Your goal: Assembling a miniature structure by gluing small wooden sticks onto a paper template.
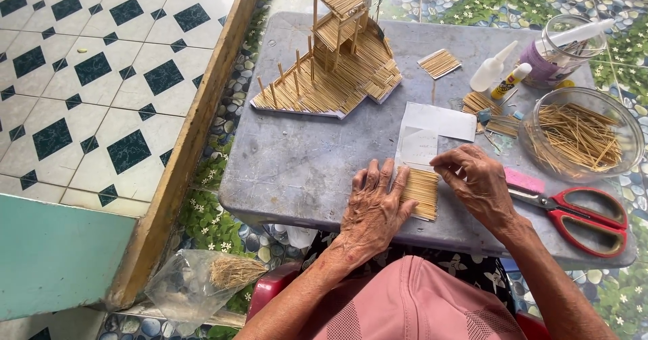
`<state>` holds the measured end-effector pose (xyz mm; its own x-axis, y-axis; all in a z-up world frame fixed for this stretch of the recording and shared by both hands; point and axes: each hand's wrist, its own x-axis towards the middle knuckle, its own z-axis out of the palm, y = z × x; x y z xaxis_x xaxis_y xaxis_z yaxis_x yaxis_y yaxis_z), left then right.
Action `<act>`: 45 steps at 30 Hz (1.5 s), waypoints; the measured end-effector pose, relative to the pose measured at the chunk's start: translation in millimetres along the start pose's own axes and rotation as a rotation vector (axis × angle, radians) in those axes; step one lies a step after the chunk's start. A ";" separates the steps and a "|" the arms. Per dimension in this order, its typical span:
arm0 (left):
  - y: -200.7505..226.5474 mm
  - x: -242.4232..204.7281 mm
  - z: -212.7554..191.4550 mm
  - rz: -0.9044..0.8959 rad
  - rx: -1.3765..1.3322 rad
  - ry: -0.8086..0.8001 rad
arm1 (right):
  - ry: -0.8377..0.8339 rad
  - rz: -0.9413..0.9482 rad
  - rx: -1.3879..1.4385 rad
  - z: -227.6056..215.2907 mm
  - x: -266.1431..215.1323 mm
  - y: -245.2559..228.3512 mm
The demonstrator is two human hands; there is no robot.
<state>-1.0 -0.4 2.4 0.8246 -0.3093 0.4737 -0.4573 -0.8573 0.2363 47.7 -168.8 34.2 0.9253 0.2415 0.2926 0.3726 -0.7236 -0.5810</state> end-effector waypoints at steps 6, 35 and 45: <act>-0.1 -0.4 0.8 0.000 -0.002 -0.006 | 0.013 -0.007 0.021 0.2 -2.5 1.1; -0.5 1.9 -0.6 0.065 0.153 -0.027 | 0.433 -0.211 -0.571 -148.2 87.2 124.2; -5.9 0.6 9.1 0.056 0.100 -0.049 | 0.137 0.049 -0.381 -147.5 131.3 140.2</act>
<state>5.3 0.7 -6.5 0.8148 -0.3756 0.4415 -0.4699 -0.8741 0.1235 210.9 -333.9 103.2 0.9136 0.1315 0.3848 0.2516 -0.9262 -0.2808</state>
